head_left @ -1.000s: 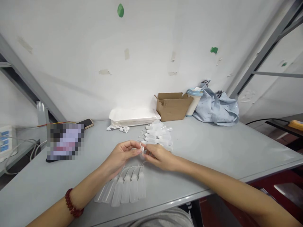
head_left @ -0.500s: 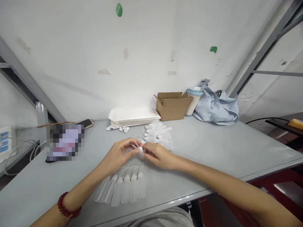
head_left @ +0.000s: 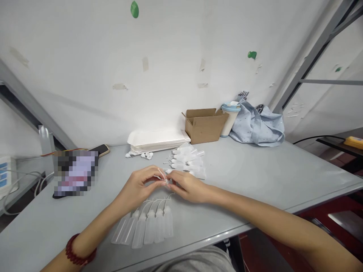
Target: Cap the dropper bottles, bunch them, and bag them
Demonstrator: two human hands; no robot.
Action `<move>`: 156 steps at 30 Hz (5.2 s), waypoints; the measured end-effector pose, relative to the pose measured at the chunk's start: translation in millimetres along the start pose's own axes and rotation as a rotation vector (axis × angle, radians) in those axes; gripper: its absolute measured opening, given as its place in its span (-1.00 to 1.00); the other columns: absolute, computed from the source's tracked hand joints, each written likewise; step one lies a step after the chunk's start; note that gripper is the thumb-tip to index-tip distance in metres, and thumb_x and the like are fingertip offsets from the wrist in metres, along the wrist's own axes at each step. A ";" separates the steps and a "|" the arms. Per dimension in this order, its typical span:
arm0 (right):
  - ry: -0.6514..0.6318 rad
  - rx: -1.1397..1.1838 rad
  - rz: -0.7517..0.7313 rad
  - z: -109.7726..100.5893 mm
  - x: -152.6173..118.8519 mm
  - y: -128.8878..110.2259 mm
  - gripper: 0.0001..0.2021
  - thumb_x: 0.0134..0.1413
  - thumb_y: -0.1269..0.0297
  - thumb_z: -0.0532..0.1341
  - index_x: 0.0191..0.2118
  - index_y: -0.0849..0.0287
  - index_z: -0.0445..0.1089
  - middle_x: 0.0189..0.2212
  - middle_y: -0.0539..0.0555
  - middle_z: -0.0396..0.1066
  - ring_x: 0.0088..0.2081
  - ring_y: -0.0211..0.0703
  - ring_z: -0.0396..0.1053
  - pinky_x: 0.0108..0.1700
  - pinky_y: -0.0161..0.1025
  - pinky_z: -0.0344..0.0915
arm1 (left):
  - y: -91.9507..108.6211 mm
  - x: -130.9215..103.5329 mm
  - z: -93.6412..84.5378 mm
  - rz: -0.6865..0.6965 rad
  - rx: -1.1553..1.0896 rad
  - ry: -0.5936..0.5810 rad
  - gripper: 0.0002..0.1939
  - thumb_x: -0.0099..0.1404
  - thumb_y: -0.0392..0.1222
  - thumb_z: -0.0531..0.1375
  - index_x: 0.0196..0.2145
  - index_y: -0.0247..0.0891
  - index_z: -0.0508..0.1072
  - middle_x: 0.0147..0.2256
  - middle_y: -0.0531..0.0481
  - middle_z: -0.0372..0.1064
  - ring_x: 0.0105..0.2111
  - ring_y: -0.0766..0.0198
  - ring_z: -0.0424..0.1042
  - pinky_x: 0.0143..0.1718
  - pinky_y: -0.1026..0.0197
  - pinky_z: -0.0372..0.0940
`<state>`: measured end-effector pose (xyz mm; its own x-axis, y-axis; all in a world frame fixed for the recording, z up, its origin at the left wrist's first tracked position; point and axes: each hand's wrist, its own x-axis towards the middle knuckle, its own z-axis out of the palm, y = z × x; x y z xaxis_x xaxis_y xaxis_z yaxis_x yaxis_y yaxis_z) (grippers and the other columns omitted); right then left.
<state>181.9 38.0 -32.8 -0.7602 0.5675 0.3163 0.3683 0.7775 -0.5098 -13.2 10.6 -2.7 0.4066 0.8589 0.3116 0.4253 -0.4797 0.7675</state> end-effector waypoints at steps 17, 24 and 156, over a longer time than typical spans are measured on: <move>-0.021 0.141 -0.010 -14.1 -0.1 -11.6 -0.82 0.23 0.33 0.03 -0.11 0.28 0.25 -0.30 0.13 0.29 -0.24 -0.16 0.18 -0.13 -0.19 0.17 | 8.9 -1.7 -9.0 -0.082 -0.127 0.079 -0.93 0.13 -0.20 0.25 -0.41 -0.23 0.51 -0.32 0.01 0.48 -0.27 0.22 0.44 -0.19 0.24 0.36; -0.115 0.803 0.150 -28.6 1.4 -21.8 -0.71 0.26 0.14 -0.03 -0.34 0.24 0.25 -0.43 0.01 0.20 -0.40 -0.30 0.12 -0.27 -0.29 0.11 | 10.2 -3.0 -16.5 -0.118 -0.299 0.075 -0.90 0.10 -0.23 0.29 -0.35 -0.18 0.53 -0.31 0.03 0.49 -0.27 0.26 0.46 -0.20 0.28 0.38; 0.244 0.032 0.218 -18.6 -3.1 -7.6 -0.72 0.24 0.22 -0.05 -0.41 0.22 0.25 -0.55 -0.01 0.26 -0.53 -0.30 0.15 -0.43 -0.33 0.06 | -42.2 2.0 -33.0 0.141 0.896 0.040 -0.76 0.31 -0.11 0.03 -0.15 -0.27 0.35 -0.18 -0.16 0.39 -0.15 0.07 0.35 -0.15 0.10 0.25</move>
<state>191.4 35.4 -15.0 -0.5133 0.7708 0.3773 0.4882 0.6239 -0.6103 -57.1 38.5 -16.0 0.4813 0.7789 0.4021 0.8501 -0.5265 0.0023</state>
